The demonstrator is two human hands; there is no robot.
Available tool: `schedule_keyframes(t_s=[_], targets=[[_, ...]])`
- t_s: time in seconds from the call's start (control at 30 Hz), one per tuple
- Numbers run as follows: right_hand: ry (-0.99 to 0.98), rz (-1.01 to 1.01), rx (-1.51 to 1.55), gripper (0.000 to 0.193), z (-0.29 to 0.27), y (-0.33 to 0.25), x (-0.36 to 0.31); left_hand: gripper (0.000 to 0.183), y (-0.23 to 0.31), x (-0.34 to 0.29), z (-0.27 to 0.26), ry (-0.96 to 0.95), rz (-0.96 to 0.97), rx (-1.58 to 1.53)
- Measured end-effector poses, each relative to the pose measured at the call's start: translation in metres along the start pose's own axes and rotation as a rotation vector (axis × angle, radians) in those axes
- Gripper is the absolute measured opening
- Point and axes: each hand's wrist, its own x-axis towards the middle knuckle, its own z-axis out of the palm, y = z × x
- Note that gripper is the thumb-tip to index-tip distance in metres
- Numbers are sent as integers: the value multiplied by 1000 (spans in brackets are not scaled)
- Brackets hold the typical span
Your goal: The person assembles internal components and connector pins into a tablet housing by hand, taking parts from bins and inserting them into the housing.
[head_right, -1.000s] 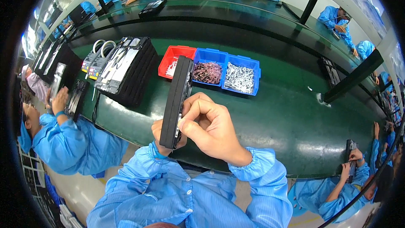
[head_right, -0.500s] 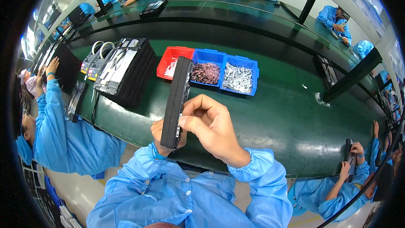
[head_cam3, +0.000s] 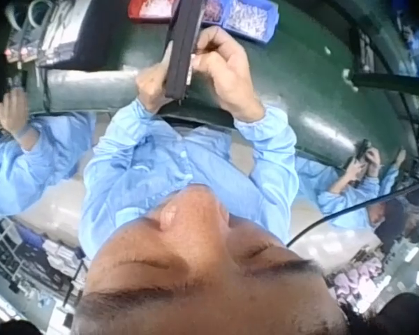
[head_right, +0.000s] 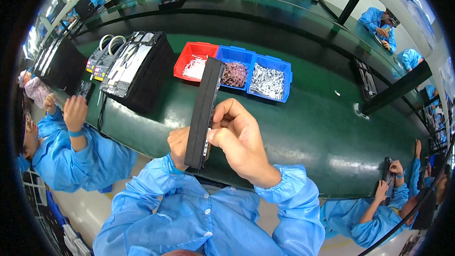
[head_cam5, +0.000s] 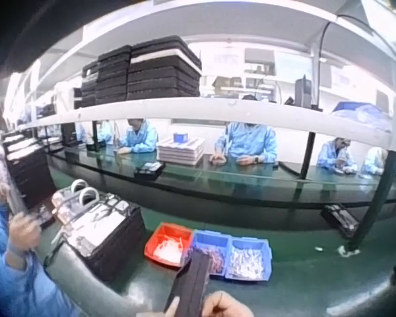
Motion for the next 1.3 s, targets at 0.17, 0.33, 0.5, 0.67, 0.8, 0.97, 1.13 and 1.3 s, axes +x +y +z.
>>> schedule_keyframes(t_s=[0.17,0.33,0.5,0.67,0.8,0.97,1.13,1.3], targets=[[-45,-112,-15,39,6,21,-8,73,-3,-4,2,-22,-22,-22],[-97,-261,-19,46,7,29,-11,72,0,0,3,-8,-24,-51],[-75,-383,-238,37,-12,3,4,42,-15,-19,0,12,-65,-25],[207,-398,-828,38,-81,-8,-1,32,4,-10,-17,161,-884,-915],[181,-82,-579,54,-85,4,-34,47,5,19,-10,-57,-1153,-1283],[546,-203,-651,50,-105,9,-82,54,13,46,13,-537,-1037,-1227],[937,-303,-480,45,-181,-37,-94,42,-16,41,44,-640,-825,-800],[923,-154,-561,39,-289,-41,-111,27,-29,15,63,-631,-741,-533]])
